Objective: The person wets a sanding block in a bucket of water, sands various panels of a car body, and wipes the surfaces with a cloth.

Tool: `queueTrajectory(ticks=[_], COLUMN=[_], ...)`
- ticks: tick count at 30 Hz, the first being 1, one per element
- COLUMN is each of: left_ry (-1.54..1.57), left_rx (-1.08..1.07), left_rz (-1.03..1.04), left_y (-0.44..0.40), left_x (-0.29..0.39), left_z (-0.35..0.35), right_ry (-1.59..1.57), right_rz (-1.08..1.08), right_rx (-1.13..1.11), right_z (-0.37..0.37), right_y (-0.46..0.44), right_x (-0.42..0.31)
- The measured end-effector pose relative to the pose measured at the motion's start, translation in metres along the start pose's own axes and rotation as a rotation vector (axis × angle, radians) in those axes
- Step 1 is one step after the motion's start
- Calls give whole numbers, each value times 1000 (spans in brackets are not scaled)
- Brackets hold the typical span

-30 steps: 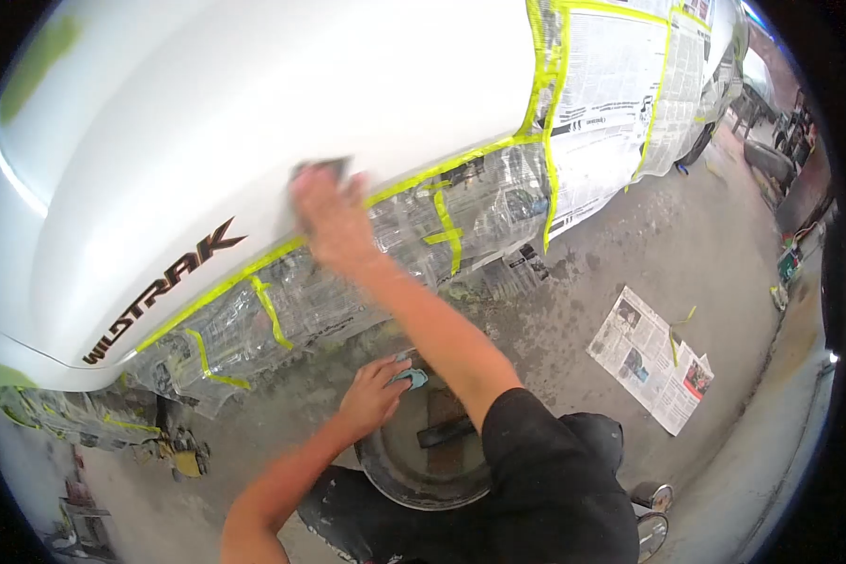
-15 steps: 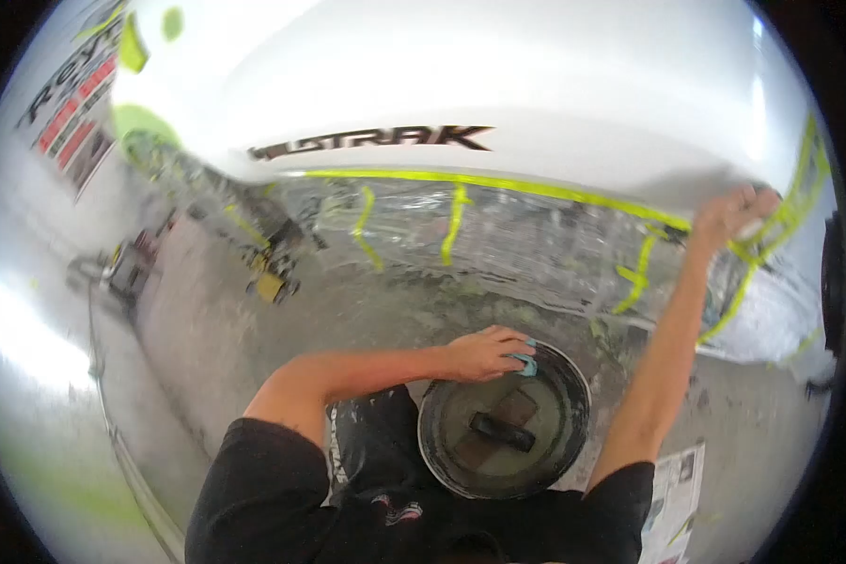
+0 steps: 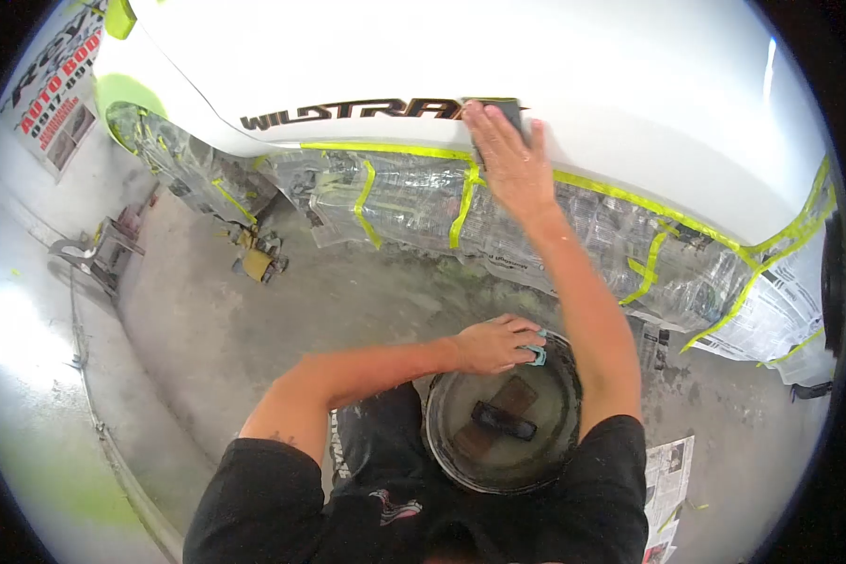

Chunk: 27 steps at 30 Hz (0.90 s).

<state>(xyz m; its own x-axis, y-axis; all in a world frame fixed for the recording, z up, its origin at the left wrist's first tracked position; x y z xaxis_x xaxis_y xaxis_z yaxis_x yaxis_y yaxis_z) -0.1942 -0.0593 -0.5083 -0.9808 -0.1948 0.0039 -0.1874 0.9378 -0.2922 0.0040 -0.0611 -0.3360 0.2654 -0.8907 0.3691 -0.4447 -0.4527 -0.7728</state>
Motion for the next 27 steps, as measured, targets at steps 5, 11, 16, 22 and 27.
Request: queueTrajectory(ticks=[5,11,16,22,27], left_ry=[126,121,158,200,212], left_rx=[128,184,319,501,488], left_rz=[-15,-8,-31,-13,15], left_y=[8,6,-2,0,2], left_x=[-7,-10,-6,-9,-8], left_z=[0,26,45,41,37], right_ry=[-10,149,182,147,150], right_rz=[-22,-179,-325,-405,-470], right_rx=[-66,-9,62,7,-216], right_z=[13,34,67,104,106], right_y=[22,-77,-167,-258,-272], right_x=[20,-103,-232,-368,-389])
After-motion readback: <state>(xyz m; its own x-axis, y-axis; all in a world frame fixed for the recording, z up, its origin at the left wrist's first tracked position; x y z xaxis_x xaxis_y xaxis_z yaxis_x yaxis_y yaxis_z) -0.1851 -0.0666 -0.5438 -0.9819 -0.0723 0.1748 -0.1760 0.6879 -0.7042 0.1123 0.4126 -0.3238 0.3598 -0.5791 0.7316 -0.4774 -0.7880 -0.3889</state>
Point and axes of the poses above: each hand's wrist, its own y-axis away from the middle knuckle, its own z-axis out of the palm, x = y × z, the point moved 9 cm from there along -y, towards the middle knuckle, and after that the axes turned 12 degrees about -y, right-handed, at the moved point
